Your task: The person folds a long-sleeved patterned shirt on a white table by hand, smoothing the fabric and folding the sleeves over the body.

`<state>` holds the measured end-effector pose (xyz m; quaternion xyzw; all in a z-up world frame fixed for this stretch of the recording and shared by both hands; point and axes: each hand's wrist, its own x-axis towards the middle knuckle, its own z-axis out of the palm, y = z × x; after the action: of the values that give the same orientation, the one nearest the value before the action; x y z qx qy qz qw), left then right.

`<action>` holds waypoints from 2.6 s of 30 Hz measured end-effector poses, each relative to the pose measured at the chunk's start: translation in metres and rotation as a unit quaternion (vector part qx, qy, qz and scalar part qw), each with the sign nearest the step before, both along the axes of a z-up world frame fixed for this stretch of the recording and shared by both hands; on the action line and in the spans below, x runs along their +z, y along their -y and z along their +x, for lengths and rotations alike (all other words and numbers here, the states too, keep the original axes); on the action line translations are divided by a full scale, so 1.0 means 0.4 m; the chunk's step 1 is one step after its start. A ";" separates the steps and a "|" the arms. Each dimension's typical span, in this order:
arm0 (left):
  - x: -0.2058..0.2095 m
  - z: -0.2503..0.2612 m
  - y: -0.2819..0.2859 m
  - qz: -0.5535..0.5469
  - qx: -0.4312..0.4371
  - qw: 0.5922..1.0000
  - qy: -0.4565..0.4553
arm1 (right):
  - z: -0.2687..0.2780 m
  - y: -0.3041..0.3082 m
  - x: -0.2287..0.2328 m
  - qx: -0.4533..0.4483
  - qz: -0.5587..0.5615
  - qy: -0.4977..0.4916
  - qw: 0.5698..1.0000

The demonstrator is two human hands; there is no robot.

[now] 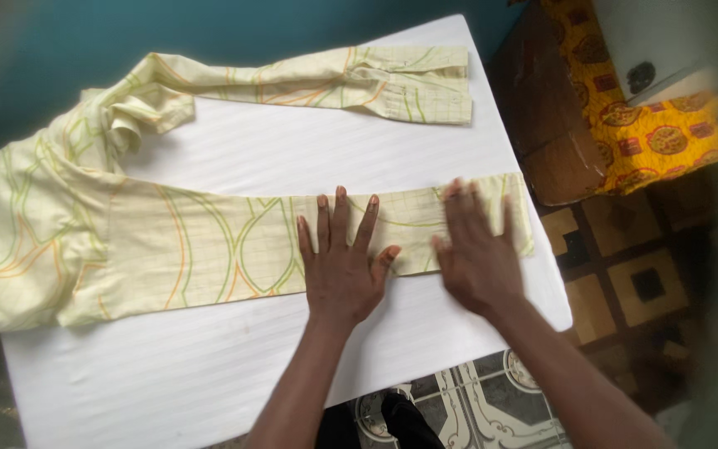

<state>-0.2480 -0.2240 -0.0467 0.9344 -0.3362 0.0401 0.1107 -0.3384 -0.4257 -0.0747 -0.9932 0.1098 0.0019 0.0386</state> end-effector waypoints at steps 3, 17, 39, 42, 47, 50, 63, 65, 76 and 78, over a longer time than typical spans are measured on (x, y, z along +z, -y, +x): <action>0.003 -0.020 0.025 0.028 0.024 0.998 -0.043 | -0.004 -0.068 0.003 0.010 0.033 0.006 0.999; 0.000 -0.020 0.029 0.052 0.027 0.998 -0.009 | -0.006 0.138 -0.025 -0.011 -0.018 0.038 0.999; -0.015 -0.021 0.056 0.041 0.021 0.999 -0.002 | 0.067 -0.028 0.009 -0.044 0.062 0.010 0.997; -0.005 -0.031 0.098 0.120 -0.027 0.991 -0.048 | 0.065 -0.021 -0.005 -0.013 0.031 0.068 0.997; -0.021 0.038 0.026 0.023 -0.094 0.991 -0.097 | 0.063 -0.031 0.003 -0.036 0.043 -0.009 0.998; -0.023 0.132 -0.133 0.070 -0.047 0.994 -0.073 | 0.069 -0.035 0.016 -0.041 0.046 -0.009 0.998; 0.061 0.419 -0.599 0.152 0.042 0.987 -0.012 | 0.066 -0.039 0.027 -0.047 0.054 -0.027 0.997; 0.062 0.412 -0.604 0.134 0.036 0.990 -0.015 | 0.072 -0.042 0.030 -0.040 0.055 -0.030 0.997; 0.072 0.416 -0.593 0.092 0.026 0.995 0.034 | 0.080 -0.047 0.029 -0.046 0.050 -0.038 0.997; 0.063 0.388 -0.613 0.061 0.000 0.992 0.108 | 0.086 -0.056 0.041 -0.041 0.042 -0.005 0.998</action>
<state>-0.0927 0.0213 -0.0216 0.9297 -0.3480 0.1199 0.0166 -0.3039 -0.4033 -0.0581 -0.9854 0.1501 0.0101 0.0794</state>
